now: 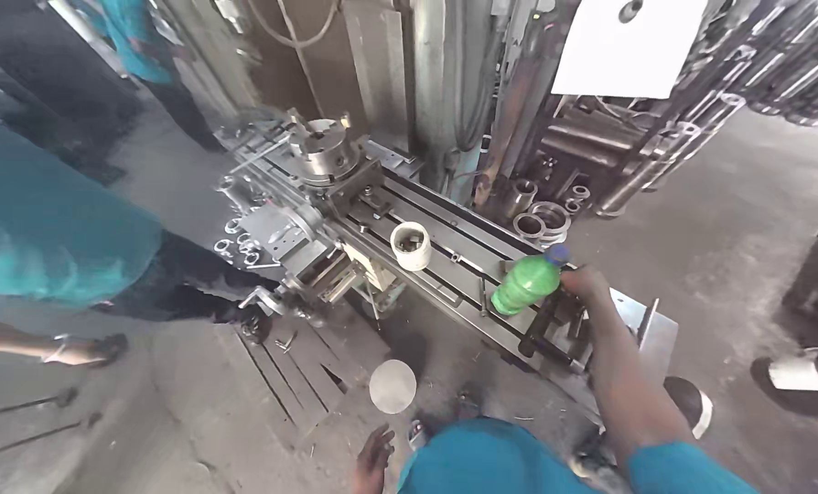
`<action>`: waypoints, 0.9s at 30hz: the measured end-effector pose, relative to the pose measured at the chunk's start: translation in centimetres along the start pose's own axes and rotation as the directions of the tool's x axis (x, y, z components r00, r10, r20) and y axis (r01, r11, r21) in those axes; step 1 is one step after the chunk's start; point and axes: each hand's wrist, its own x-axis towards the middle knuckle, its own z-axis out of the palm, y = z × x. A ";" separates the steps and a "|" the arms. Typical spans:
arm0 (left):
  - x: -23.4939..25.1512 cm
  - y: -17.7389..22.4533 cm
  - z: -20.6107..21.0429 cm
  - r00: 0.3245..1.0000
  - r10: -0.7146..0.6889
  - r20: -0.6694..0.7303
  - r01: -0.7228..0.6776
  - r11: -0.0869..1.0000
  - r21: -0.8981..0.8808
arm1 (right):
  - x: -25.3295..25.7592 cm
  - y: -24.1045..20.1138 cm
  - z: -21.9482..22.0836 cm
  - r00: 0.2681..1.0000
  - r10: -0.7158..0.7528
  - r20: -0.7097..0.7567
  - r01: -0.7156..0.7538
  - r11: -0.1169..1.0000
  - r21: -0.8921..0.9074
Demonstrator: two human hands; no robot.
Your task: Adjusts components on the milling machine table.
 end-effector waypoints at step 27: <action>-2.8 -2.6 -9.5 0.979 -0.202 0.011 0.202 0.979 0.012 | -21.8 3.0 -2.6 0.839 -0.544 -0.003 0.513 0.788 0.340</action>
